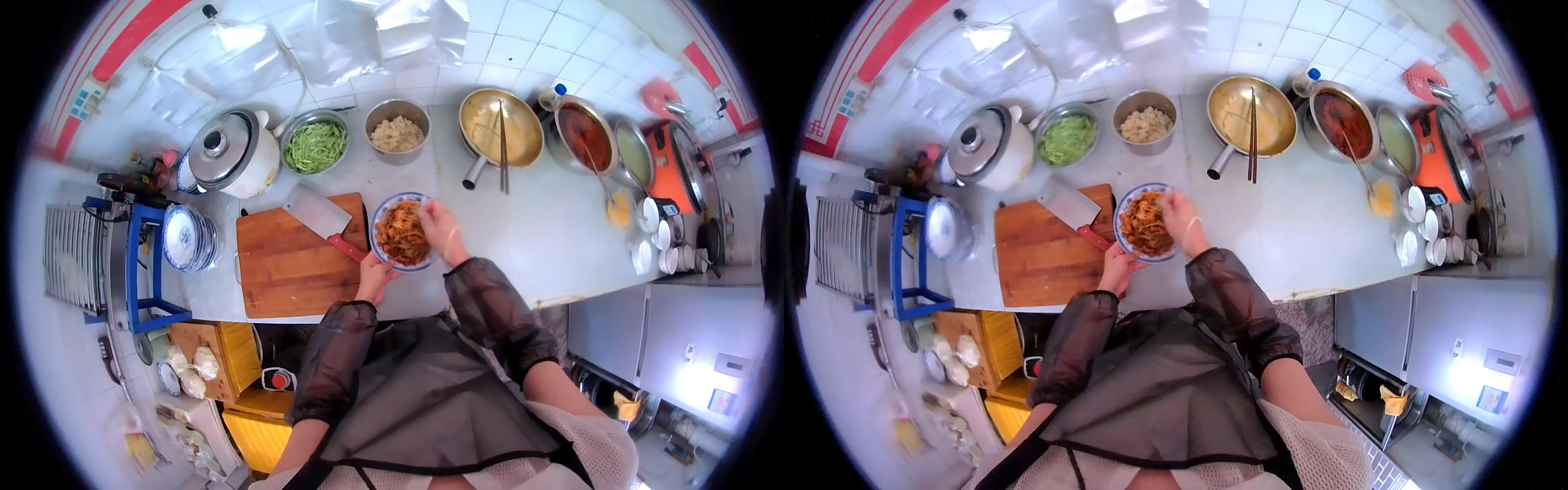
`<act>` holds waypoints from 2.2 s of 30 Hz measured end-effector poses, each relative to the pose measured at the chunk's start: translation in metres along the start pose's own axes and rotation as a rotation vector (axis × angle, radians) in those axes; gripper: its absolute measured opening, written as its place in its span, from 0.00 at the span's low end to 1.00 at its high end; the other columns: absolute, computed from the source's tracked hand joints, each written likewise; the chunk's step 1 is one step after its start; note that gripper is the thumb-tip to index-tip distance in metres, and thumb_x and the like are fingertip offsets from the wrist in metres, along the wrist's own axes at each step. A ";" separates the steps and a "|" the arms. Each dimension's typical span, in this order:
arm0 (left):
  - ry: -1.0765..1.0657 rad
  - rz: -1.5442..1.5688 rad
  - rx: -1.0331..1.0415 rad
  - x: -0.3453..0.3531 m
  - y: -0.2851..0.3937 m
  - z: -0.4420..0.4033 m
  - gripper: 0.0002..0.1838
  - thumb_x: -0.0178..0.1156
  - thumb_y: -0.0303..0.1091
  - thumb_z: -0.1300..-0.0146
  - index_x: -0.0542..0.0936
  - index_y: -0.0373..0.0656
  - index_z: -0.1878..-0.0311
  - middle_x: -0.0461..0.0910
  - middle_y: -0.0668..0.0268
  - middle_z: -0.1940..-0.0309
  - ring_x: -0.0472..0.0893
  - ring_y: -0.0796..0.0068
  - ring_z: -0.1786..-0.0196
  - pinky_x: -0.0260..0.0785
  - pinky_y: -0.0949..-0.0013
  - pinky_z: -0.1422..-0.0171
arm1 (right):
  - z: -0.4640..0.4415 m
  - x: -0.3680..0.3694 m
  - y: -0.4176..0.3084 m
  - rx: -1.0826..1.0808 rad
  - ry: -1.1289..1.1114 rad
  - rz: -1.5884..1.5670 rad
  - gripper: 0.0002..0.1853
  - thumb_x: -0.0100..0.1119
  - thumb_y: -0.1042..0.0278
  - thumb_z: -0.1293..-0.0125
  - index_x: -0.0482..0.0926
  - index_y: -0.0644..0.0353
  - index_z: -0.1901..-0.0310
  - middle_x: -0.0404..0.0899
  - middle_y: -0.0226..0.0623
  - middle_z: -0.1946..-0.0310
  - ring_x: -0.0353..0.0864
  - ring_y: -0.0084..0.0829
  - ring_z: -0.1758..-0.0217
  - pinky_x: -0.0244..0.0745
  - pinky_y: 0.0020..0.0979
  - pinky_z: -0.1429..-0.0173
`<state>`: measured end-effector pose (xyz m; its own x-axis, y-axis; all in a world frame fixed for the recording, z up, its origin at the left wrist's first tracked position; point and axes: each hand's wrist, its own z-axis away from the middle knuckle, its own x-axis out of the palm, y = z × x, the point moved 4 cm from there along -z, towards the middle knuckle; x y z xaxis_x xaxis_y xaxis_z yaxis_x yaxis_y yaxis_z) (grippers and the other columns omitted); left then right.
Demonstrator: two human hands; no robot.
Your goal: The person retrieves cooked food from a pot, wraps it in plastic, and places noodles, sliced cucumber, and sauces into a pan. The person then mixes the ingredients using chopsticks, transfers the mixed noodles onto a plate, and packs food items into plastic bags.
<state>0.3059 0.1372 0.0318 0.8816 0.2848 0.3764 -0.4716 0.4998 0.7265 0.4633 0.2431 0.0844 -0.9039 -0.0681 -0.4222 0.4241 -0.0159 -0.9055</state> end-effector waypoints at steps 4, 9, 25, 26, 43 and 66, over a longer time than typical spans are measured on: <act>-0.008 -0.032 -0.034 0.009 -0.017 -0.018 0.17 0.50 0.19 0.38 0.73 0.37 0.46 0.79 0.62 0.51 0.80 0.67 0.52 0.75 0.65 0.52 | 0.004 0.018 -0.024 -0.164 -0.156 0.053 0.10 0.54 0.63 0.36 0.72 0.63 0.64 0.77 0.50 0.69 0.77 0.50 0.64 0.71 0.40 0.58; 0.075 -0.033 -0.066 -0.004 -0.028 -0.026 0.12 0.57 0.27 0.38 0.76 0.35 0.52 0.80 0.64 0.58 0.81 0.71 0.57 0.76 0.66 0.56 | -0.007 -0.005 0.001 -0.043 -0.091 -0.097 0.13 0.55 0.60 0.36 0.73 0.63 0.63 0.77 0.46 0.70 0.78 0.43 0.66 0.72 0.38 0.58; 0.010 -0.080 0.119 -0.020 0.075 0.005 0.12 0.63 0.29 0.41 0.76 0.36 0.56 0.79 0.67 0.67 0.78 0.80 0.67 0.70 0.78 0.63 | -0.036 -0.067 -0.042 -0.255 -0.230 0.005 0.08 0.57 0.73 0.41 0.78 0.62 0.59 0.77 0.37 0.70 0.75 0.28 0.65 0.71 0.29 0.57; -0.048 -0.338 0.067 -0.017 0.078 0.010 0.10 0.62 0.29 0.41 0.76 0.36 0.58 0.79 0.67 0.68 0.78 0.80 0.67 0.70 0.77 0.63 | -0.041 -0.078 -0.045 -0.340 -0.194 0.156 0.07 0.54 0.74 0.41 0.79 0.62 0.61 0.78 0.42 0.70 0.78 0.33 0.65 0.72 0.32 0.56; -0.192 0.261 -0.153 0.029 0.100 0.051 0.21 0.51 0.36 0.30 0.69 0.38 0.37 0.69 0.76 0.72 0.72 0.83 0.66 0.70 0.70 0.47 | -0.254 0.260 -0.087 -0.674 -0.655 0.750 0.17 0.60 0.69 0.48 0.78 0.62 0.54 0.78 0.53 0.58 0.77 0.50 0.52 0.70 0.43 0.47; -0.231 0.760 0.096 0.033 0.084 0.030 0.25 0.42 0.29 0.29 0.57 0.46 0.29 0.60 0.75 0.76 0.65 0.82 0.71 0.65 0.69 0.48 | -0.048 0.016 -0.080 0.054 -1.027 0.082 0.12 0.63 0.70 0.46 0.77 0.60 0.59 0.80 0.37 0.72 0.80 0.25 0.71 0.73 0.26 0.67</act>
<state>0.2962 0.1637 0.1227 0.3060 0.3374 0.8902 -0.9505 0.1613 0.2656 0.4124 0.2909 0.1485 -0.4003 -0.8899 -0.2188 0.5072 -0.0163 -0.8616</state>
